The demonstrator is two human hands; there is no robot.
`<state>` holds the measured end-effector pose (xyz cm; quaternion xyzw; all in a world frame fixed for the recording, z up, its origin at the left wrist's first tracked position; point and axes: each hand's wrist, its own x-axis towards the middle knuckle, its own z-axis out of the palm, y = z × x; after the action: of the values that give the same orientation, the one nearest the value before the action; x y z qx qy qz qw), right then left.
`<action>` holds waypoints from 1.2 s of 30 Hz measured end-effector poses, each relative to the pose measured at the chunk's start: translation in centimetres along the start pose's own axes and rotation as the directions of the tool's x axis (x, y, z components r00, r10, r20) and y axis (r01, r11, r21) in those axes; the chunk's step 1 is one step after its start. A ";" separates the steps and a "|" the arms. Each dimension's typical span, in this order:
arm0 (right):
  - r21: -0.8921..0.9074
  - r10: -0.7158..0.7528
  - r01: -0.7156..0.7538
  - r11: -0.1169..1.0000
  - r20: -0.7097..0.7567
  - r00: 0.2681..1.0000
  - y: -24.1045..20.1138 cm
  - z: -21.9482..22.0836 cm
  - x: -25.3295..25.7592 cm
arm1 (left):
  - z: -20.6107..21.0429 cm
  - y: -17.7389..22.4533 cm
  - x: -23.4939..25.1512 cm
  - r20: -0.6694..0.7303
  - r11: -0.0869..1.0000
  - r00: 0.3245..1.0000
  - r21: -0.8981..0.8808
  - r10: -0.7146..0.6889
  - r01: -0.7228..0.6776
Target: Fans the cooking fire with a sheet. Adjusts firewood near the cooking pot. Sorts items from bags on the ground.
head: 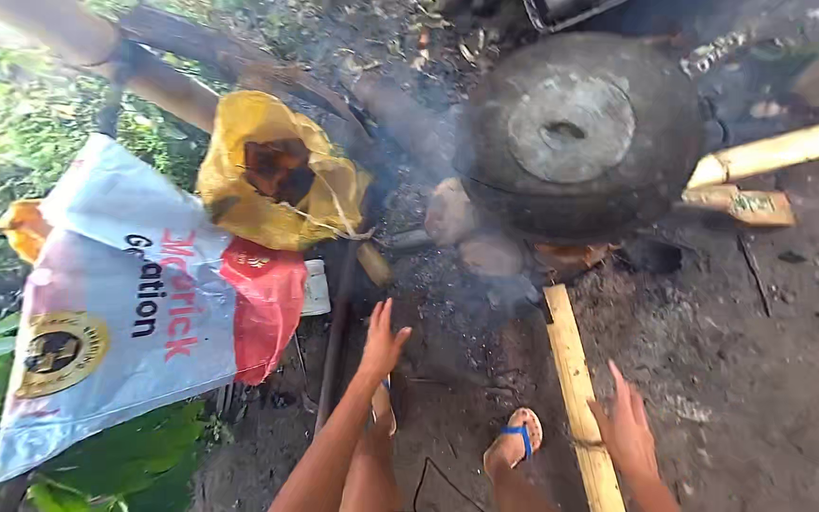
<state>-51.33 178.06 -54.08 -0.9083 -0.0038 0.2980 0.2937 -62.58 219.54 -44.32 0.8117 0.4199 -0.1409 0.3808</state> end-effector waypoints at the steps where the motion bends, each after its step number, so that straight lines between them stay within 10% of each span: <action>1: -0.014 0.047 -0.046 0.999 0.034 0.998 0.0 0.2 -2.1 | -3.1 -1.3 -0.5 -0.095 0.999 0.995 0.028 -0.032 0.034; 9: -0.124 0.031 0.014 0.992 0.360 0.932 -15.8 8.9 -6.6 | -23.4 -6.9 9.1 -0.662 0.999 0.748 0.016 0.048 -0.050; 15: -0.012 -0.356 0.399 0.917 0.428 0.831 -41.7 20.2 -1.5 | -30.5 -5.7 21.5 -0.665 0.984 0.743 0.170 0.074 0.054; 21: 0.030 -0.616 0.637 0.770 0.294 0.731 -66.0 28.8 6.9 | -36.5 -10.7 24.0 -0.700 0.999 0.714 0.039 0.001 0.037; 25: -0.217 -0.479 0.672 0.708 0.552 0.683 -70.7 35.4 12.7 | -39.0 -14.0 22.4 -0.646 0.994 0.756 0.059 0.106 -0.090; 31: -0.205 -0.149 0.801 0.562 0.928 0.342 -71.6 35.9 8.3 | -43.6 -16.3 19.4 -0.592 0.961 0.769 0.034 0.242 -0.275; 36: -0.207 -0.337 0.570 0.796 0.630 0.700 -74.0 39.3 14.8 | -45.6 -16.6 18.6 -0.540 0.941 0.792 -0.001 0.285 -0.338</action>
<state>-48.13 262.91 -47.92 -0.7870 -0.3774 0.4613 0.1594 -68.51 269.75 -32.22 0.8570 0.3756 0.1747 0.3065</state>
